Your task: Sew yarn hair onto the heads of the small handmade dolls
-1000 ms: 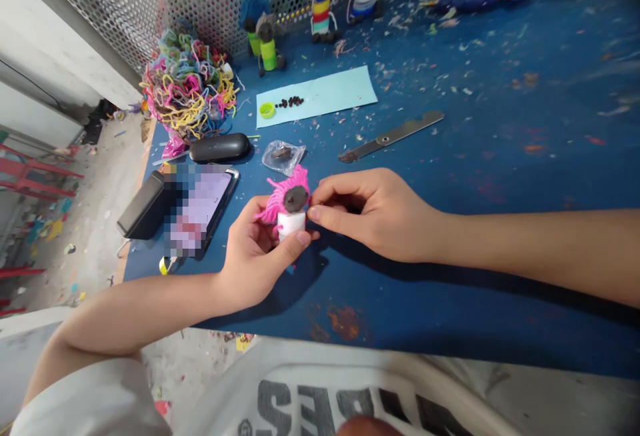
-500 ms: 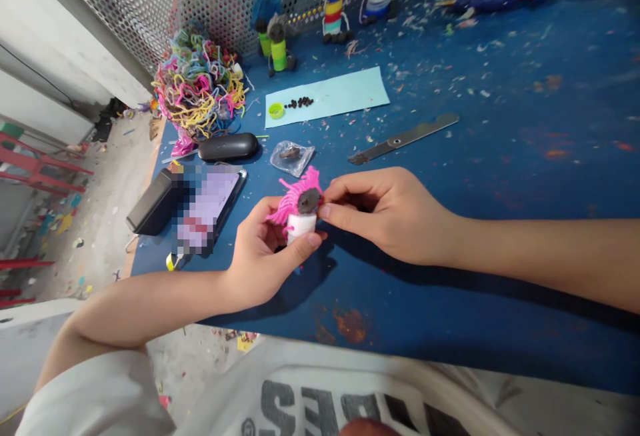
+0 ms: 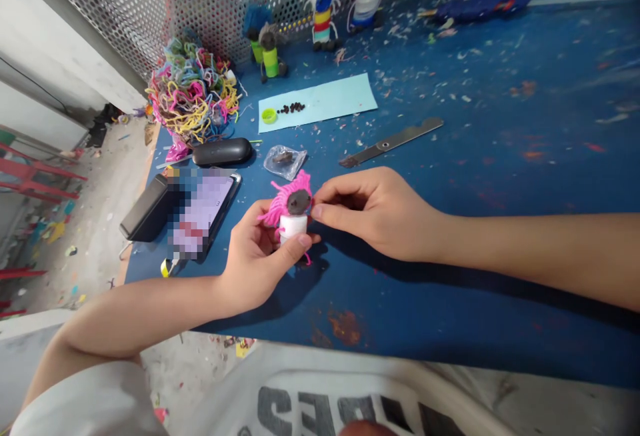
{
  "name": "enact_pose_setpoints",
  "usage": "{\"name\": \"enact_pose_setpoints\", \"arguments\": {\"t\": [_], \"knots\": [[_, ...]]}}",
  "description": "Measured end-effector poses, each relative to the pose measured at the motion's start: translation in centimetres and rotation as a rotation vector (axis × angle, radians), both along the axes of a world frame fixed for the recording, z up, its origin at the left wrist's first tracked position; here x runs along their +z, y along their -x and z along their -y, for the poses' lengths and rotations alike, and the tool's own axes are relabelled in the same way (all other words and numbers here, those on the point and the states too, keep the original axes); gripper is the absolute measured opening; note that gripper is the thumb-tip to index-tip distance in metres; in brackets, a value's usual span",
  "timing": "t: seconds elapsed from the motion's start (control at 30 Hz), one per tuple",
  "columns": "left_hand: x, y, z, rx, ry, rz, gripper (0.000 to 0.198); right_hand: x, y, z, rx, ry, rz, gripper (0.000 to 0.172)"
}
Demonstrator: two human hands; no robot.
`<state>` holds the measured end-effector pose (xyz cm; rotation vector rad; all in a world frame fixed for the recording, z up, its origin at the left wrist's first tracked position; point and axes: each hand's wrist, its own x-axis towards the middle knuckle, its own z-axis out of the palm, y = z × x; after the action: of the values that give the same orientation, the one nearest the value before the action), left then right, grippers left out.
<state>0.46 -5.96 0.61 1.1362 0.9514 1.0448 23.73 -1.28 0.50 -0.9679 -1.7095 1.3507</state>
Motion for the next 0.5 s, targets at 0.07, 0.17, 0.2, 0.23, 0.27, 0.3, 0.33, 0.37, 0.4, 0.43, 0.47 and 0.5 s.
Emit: {"name": "enact_pose_setpoints", "arguments": {"t": [0.07, 0.17, 0.2, 0.23, 0.27, 0.3, 0.33, 0.37, 0.4, 0.43, 0.47, 0.5], "knots": [[0.01, 0.08, -0.1, -0.004, 0.001, -0.02, 0.051, -0.03, 0.04, -0.03, 0.0, 0.05, -0.034, 0.034], [0.07, 0.2, -0.21, -0.006, 0.008, -0.019, 0.051, 0.16, 0.08, -0.14, 0.022, 0.085, -0.065, 0.031], [0.12, 0.22, -0.23, -0.006, 0.015, -0.014, 0.052, 0.25, 0.1, -0.19, 0.031, 0.088, -0.07, 0.032], [0.18, 0.23, -0.23, -0.005, 0.023, -0.011, 0.052, 0.32, 0.13, -0.24, 0.042, 0.093, -0.074, 0.033], [0.23, 0.23, -0.23, -0.004, 0.031, -0.008, 0.053, 0.37, 0.16, -0.28, 0.05, 0.095, -0.079, 0.034], [0.28, 0.23, -0.22, -0.003, 0.035, -0.005, 0.053, 0.38, 0.2, -0.31, 0.054, 0.094, -0.083, 0.035], [0.29, 0.24, -0.22, -0.001, 0.037, -0.001, 0.054, 0.35, 0.25, -0.34, 0.057, 0.091, -0.084, 0.035], [0.27, 0.26, -0.23, 0.0, 0.038, 0.002, 0.055, 0.29, 0.29, -0.35, 0.06, 0.084, -0.082, 0.034], [0.21, 0.3, -0.24, 0.0, 0.042, 0.003, 0.055, 0.2, 0.32, -0.36, 0.059, 0.078, -0.079, 0.033], [0.11, 0.36, -0.27, -0.001, 0.048, 0.003, 0.056, 0.11, 0.33, -0.37, 0.058, 0.072, -0.074, 0.033], [-0.02, 0.43, -0.32, -0.003, 0.056, 0.001, 0.056, 0.04, 0.31, -0.38, 0.056, 0.07, -0.067, 0.032], [-0.16, 0.49, -0.37, -0.004, 0.065, 0.0, 0.057, 0.01, 0.26, -0.4, 0.056, 0.068, -0.058, 0.031]]}}
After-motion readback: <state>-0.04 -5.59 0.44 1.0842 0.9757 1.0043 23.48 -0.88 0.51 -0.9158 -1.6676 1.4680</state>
